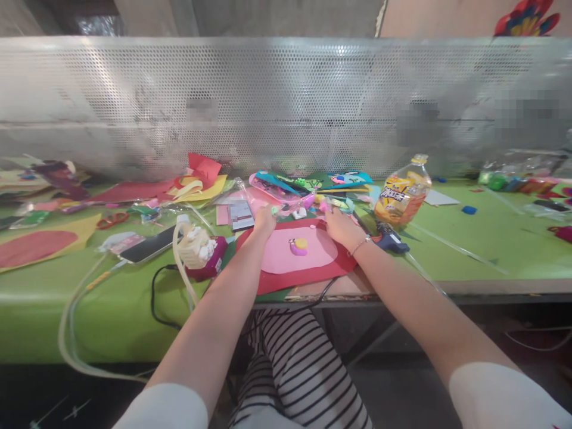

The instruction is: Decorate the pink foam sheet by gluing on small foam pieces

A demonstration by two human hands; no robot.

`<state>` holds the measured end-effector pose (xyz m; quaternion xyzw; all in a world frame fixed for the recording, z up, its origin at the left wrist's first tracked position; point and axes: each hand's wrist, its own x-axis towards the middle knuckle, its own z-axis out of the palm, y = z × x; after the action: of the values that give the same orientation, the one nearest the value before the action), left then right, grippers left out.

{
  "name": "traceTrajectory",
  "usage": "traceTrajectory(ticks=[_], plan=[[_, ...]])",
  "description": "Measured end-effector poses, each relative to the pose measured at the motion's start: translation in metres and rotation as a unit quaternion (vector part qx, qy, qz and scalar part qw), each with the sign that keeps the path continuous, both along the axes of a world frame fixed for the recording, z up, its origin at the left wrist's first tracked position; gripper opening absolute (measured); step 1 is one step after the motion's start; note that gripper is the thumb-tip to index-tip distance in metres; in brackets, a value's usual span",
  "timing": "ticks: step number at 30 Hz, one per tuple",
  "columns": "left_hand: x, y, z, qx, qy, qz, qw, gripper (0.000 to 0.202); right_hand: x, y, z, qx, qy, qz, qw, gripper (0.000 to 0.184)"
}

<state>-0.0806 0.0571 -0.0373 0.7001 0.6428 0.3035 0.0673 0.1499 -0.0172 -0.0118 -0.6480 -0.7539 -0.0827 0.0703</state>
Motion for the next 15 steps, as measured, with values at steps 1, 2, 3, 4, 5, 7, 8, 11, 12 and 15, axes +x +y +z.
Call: traceTrajectory(ticks=[1, 2, 3, 4, 5, 7, 8, 11, 12, 15], plan=[[-0.001, 0.001, -0.001, 0.005, 0.001, -0.004, 1.0, 0.038, 0.001, 0.002, -0.001, -0.013, -0.005, -0.001, 1.0, 0.038], [-0.002, 0.002, -0.002, 0.01, 0.002, -0.006, 1.0, 0.037, 0.002, 0.004, -0.002, -0.026, -0.009, -0.001, 1.0, 0.035], [-0.002, 0.004, -0.003, 0.015, 0.001, -0.008, 1.0, 0.035, 0.003, 0.006, -0.003, -0.036, -0.012, -0.001, 0.999, 0.034], [-0.003, 0.005, -0.004, 0.019, -0.001, -0.008, 1.0, 0.034, 0.003, 0.008, -0.004, -0.043, -0.013, -0.002, 0.999, 0.033], [-0.003, 0.006, -0.005, 0.022, -0.004, -0.009, 1.0, 0.034, 0.003, 0.01, -0.005, -0.045, -0.011, -0.004, 0.999, 0.034], [-0.004, 0.006, -0.007, 0.027, -0.01, -0.01, 1.0, 0.033, 0.002, 0.011, -0.006, -0.047, -0.004, -0.01, 0.999, 0.035], [-0.004, 0.006, -0.008, 0.027, -0.013, -0.008, 1.0, 0.034, 0.002, 0.01, -0.006, -0.046, -0.001, -0.013, 0.999, 0.036], [-0.003, 0.005, -0.008, 0.023, -0.024, 0.0, 0.999, 0.037, -0.002, 0.005, -0.005, -0.037, -0.003, -0.017, 0.999, 0.038], [-0.003, 0.004, -0.008, 0.021, -0.03, 0.001, 0.999, 0.037, -0.003, 0.003, -0.004, -0.032, -0.008, -0.016, 0.999, 0.038], [-0.002, 0.002, -0.007, 0.017, -0.047, -0.003, 0.999, 0.035, -0.006, -0.001, -0.001, -0.008, -0.024, -0.019, 1.0, 0.038]])
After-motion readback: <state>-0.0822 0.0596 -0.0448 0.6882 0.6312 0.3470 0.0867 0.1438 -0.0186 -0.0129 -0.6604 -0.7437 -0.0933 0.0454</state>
